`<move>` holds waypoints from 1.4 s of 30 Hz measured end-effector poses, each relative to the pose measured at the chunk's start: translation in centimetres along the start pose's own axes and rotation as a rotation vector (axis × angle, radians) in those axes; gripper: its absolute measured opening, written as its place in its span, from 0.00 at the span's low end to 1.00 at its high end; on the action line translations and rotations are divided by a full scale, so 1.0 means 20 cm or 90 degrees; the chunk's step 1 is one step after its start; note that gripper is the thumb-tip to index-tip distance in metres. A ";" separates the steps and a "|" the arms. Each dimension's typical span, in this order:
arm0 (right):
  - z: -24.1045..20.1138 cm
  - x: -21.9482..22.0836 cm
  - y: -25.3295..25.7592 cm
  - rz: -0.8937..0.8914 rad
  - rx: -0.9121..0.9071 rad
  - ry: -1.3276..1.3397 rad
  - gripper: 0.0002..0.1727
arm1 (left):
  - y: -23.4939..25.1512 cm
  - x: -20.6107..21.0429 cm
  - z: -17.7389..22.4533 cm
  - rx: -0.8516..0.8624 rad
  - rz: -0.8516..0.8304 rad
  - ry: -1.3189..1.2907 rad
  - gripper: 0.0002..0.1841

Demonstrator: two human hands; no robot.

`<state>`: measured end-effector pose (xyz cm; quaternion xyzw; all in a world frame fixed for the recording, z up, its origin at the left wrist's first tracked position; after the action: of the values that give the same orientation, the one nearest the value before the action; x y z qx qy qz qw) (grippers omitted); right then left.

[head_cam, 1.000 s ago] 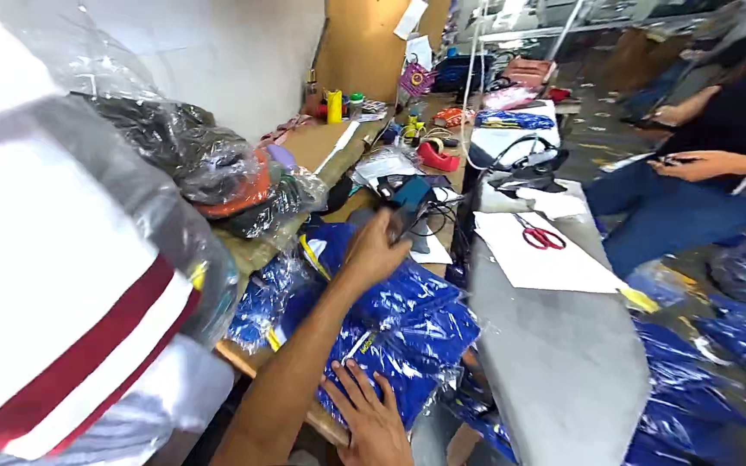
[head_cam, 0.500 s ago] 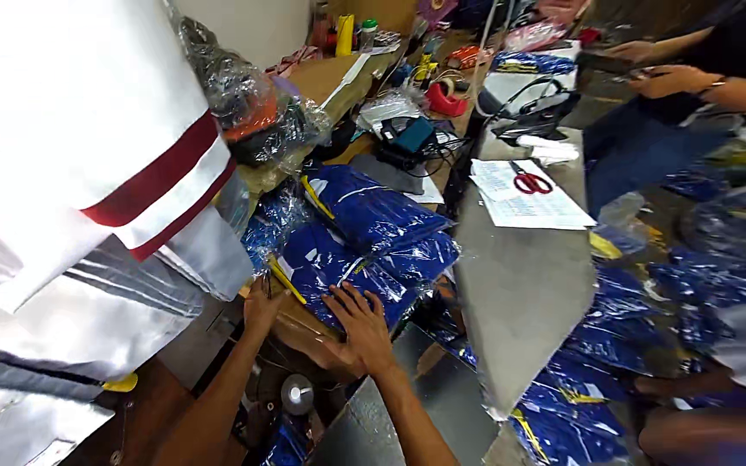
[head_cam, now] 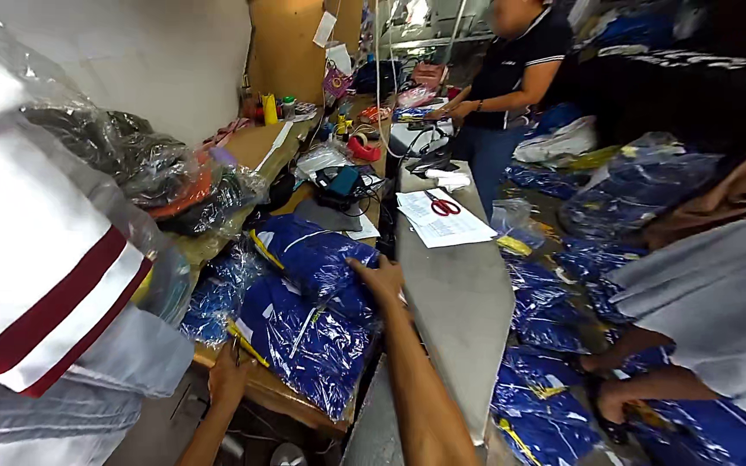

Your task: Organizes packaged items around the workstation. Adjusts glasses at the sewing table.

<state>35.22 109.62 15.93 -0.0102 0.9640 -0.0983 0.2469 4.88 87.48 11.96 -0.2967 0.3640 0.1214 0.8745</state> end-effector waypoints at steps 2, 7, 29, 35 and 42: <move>-0.20 0.09 -0.13 0.009 -0.065 -0.104 0.41 | 0.01 0.01 -0.01 0.007 0.011 -0.003 0.40; -0.67 0.60 -0.44 -0.030 -0.434 -0.120 0.18 | 0.03 0.02 -0.05 0.054 0.037 -0.032 0.37; -0.66 0.89 -0.25 -0.251 -0.611 -0.048 0.19 | 0.04 0.05 -0.09 0.109 0.054 -0.048 0.37; -0.66 1.01 -0.28 -0.372 -0.796 -0.053 0.09 | 0.05 0.05 -0.09 0.088 0.052 -0.053 0.37; -0.67 0.96 -0.24 -0.397 -0.801 -0.023 0.07 | 0.05 0.06 -0.10 0.087 0.054 -0.058 0.37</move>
<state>11.85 106.00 19.39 -0.4285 0.7856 0.4126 0.1704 4.10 87.16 9.62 -0.2150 0.3435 0.1469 0.9023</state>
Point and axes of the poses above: each hand's wrist, its own y-axis towards the middle knuckle, its own x-axis out of the palm, z = x × y, the point moved 1 cm from there along y, towards the middle knuckle, and after that the axes turned 12 degrees about -z, right-handed, at the moved point
